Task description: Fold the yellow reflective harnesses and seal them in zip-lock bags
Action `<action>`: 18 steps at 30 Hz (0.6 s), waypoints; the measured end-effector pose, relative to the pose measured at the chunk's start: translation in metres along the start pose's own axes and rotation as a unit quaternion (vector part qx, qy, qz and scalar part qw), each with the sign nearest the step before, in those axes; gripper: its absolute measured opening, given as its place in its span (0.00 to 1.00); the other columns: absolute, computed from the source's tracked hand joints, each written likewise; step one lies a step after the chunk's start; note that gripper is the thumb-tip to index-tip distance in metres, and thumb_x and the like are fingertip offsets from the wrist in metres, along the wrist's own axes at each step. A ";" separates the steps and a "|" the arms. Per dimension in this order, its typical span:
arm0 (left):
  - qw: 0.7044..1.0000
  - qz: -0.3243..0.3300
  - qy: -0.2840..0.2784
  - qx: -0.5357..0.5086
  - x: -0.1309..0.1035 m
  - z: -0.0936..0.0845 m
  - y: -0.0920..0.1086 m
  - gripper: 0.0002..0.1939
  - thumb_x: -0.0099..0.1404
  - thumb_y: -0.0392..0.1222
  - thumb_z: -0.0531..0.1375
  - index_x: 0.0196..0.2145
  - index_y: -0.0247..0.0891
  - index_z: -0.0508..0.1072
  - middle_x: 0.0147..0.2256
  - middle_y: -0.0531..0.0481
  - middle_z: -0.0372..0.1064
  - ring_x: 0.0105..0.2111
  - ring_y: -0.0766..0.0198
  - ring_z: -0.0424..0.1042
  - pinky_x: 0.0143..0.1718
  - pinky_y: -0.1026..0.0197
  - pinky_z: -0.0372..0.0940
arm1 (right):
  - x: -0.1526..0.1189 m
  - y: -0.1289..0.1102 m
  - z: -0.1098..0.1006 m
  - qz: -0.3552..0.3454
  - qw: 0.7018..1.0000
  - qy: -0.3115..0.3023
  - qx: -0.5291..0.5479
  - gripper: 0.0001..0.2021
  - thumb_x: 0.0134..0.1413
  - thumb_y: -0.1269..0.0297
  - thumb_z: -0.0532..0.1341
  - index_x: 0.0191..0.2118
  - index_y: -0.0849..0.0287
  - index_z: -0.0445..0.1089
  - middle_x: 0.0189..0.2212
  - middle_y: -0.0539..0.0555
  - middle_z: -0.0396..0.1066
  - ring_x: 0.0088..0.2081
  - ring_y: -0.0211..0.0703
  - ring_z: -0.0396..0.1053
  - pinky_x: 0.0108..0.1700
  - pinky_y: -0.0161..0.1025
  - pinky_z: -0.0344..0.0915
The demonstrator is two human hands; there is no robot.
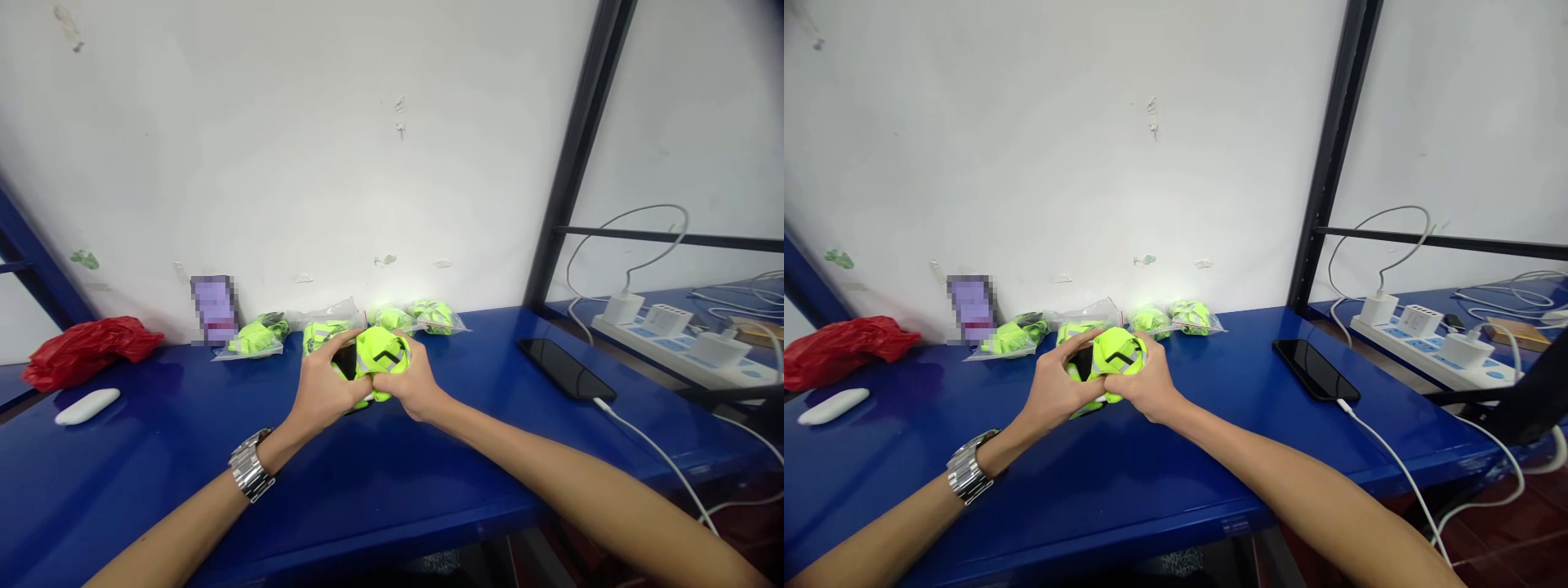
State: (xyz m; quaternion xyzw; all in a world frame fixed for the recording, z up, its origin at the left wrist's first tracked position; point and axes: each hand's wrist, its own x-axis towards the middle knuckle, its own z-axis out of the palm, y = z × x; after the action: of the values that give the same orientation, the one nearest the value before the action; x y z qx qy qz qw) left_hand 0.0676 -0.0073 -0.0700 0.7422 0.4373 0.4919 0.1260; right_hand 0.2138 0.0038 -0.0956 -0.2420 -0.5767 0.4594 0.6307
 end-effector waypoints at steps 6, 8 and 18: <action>0.989 -0.065 0.079 -0.105 0.002 0.015 0.006 0.25 0.43 0.39 0.65 0.43 0.36 0.74 0.42 0.48 0.73 0.45 0.52 0.70 0.50 0.52 0.64 | 0.002 -0.005 0.006 0.038 0.985 0.048 0.160 0.17 0.27 0.76 0.60 0.32 0.59 0.66 0.26 0.47 0.67 0.27 0.36 0.62 0.30 0.34 0.61; 0.982 -0.079 0.082 -0.152 0.004 0.019 0.007 0.25 0.43 0.38 0.64 0.42 0.35 0.74 0.41 0.47 0.73 0.45 0.53 0.70 0.49 0.53 0.64 | 0.002 -0.005 0.005 0.046 0.979 0.067 0.187 0.15 0.26 0.77 0.58 0.29 0.60 0.66 0.23 0.46 0.65 0.24 0.34 0.59 0.26 0.33 0.58; 0.998 0.022 -0.002 -0.052 0.012 0.004 0.017 0.26 0.42 0.40 0.60 0.42 0.36 0.70 0.42 0.47 0.71 0.42 0.53 0.69 0.47 0.54 0.63 | -0.004 -0.005 0.006 0.099 0.963 0.061 0.245 0.14 0.23 0.76 0.57 0.26 0.59 0.64 0.21 0.46 0.63 0.22 0.34 0.57 0.25 0.34 0.58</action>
State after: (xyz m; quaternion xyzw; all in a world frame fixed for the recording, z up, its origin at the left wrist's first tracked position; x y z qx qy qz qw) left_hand 0.0813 -0.0069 -0.0544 0.7452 0.3944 0.5151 0.1544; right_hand 0.2097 -0.0031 -0.0923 -0.1634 -0.3802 0.6312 0.6560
